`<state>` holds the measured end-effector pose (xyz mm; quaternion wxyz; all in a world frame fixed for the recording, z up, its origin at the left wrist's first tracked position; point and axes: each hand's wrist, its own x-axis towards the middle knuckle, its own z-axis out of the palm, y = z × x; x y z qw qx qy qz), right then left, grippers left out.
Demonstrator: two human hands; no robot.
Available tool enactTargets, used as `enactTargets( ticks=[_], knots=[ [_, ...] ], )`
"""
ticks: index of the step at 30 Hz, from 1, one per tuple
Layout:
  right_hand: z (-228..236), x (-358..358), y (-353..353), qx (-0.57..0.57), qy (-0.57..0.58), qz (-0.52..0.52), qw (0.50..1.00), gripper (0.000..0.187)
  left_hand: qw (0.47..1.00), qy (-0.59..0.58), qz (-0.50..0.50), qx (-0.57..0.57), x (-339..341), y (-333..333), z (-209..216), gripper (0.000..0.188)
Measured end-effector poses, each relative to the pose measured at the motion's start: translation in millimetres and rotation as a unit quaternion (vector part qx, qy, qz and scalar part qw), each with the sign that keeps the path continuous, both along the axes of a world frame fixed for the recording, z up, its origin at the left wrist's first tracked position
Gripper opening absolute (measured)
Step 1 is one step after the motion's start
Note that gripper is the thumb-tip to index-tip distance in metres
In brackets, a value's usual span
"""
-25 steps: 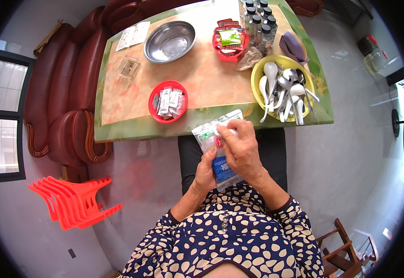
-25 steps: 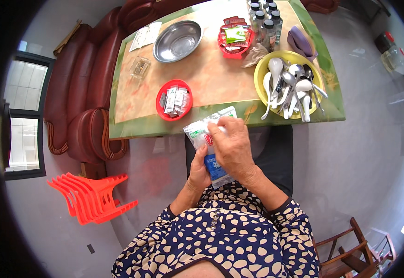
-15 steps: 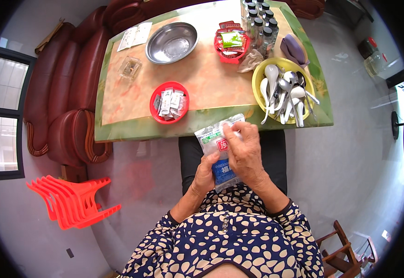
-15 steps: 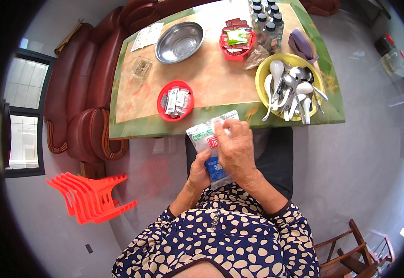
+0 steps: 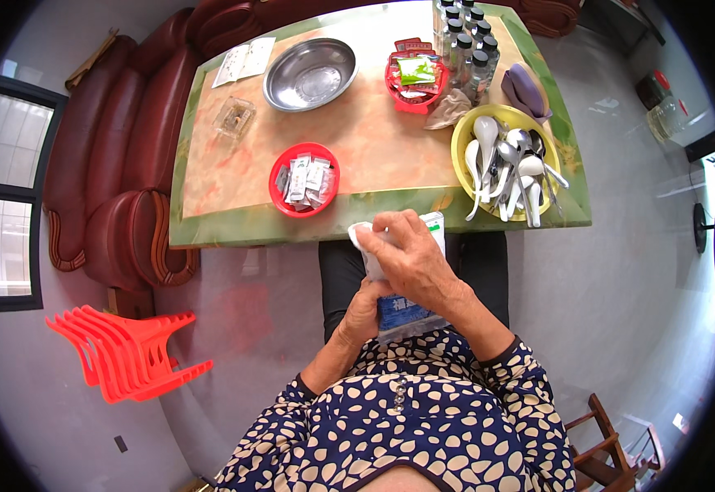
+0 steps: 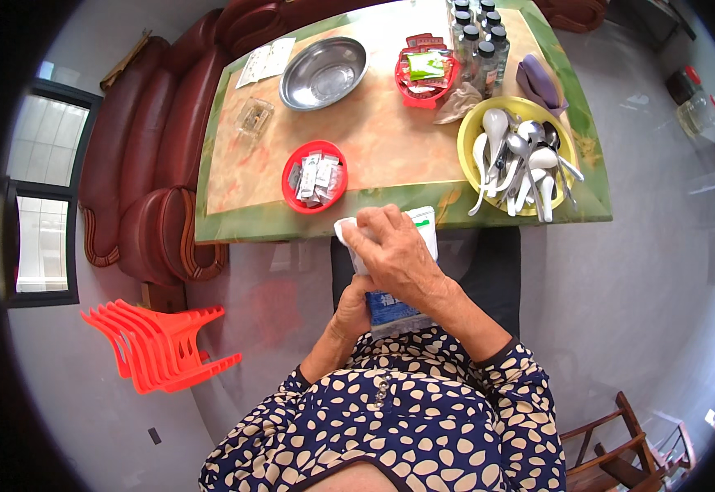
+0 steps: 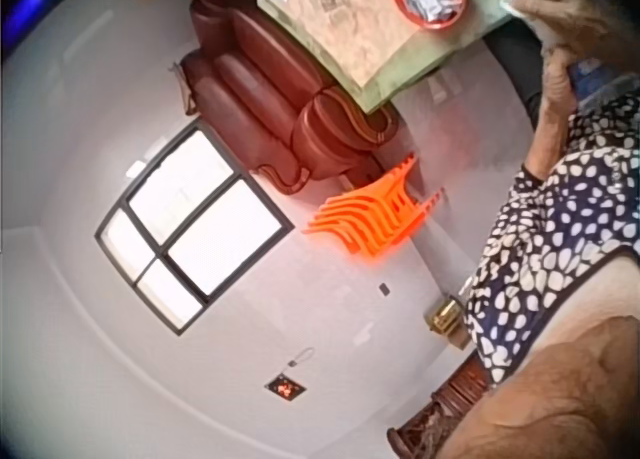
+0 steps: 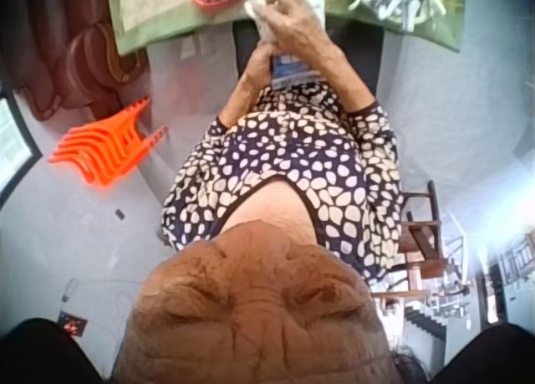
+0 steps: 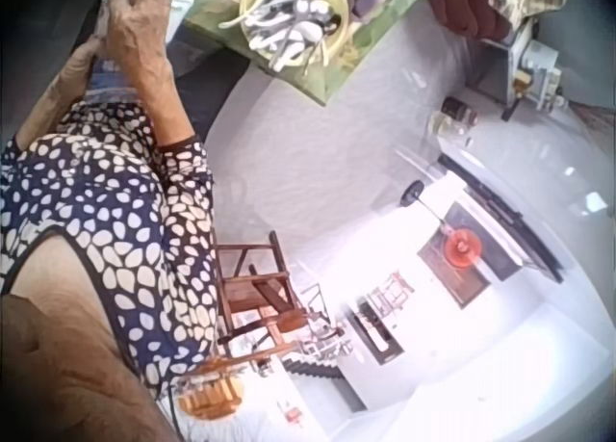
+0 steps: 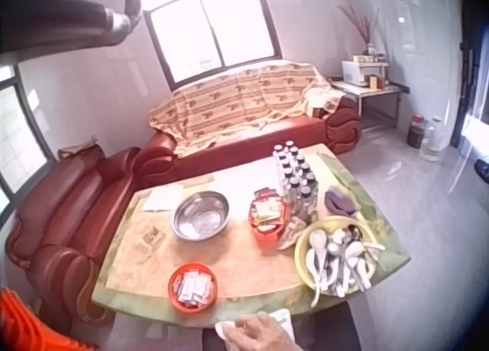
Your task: The person sits at a table and repeatedly picks up small white sachets from a red bowl. They fold each sachet by hand and place it back into the bowl. The person also briefly handles a larger blue and white packet near the end of the clip.
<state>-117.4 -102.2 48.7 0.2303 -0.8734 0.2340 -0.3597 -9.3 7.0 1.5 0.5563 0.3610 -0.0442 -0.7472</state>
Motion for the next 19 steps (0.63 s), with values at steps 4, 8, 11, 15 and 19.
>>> enactTargets(
  ticks=[4, 8, 11, 15, 19],
  knots=[
    [-4, -6, 13, -0.045, 0.034, 0.032, 0.998, 0.035, 0.991, 0.074, 0.092, -0.070, 1, -1, -2, 0.043],
    [-4, -13, 23, -0.053, 0.085, 0.037, 0.994, 0.036, 0.996, -0.005, 0.087, 0.010, -4, -2, 10, 0.073],
    [-2, -22, 35, -0.061, 0.102, 0.071, 0.990, 0.034, 0.995, -0.044, 0.078, -0.041, 1, -11, 14, 0.097],
    [-4, -40, 48, -0.035, 0.104, 0.135, 0.985, 0.033, 0.996, 0.021, 0.086, -0.030, 5, -14, 16, 0.097],
    [-14, -44, 47, -0.023, 0.102, 0.104, 0.989, 0.042, 0.996, -0.016, 0.086, -0.010, 1, -13, 15, 0.096]
  ],
)
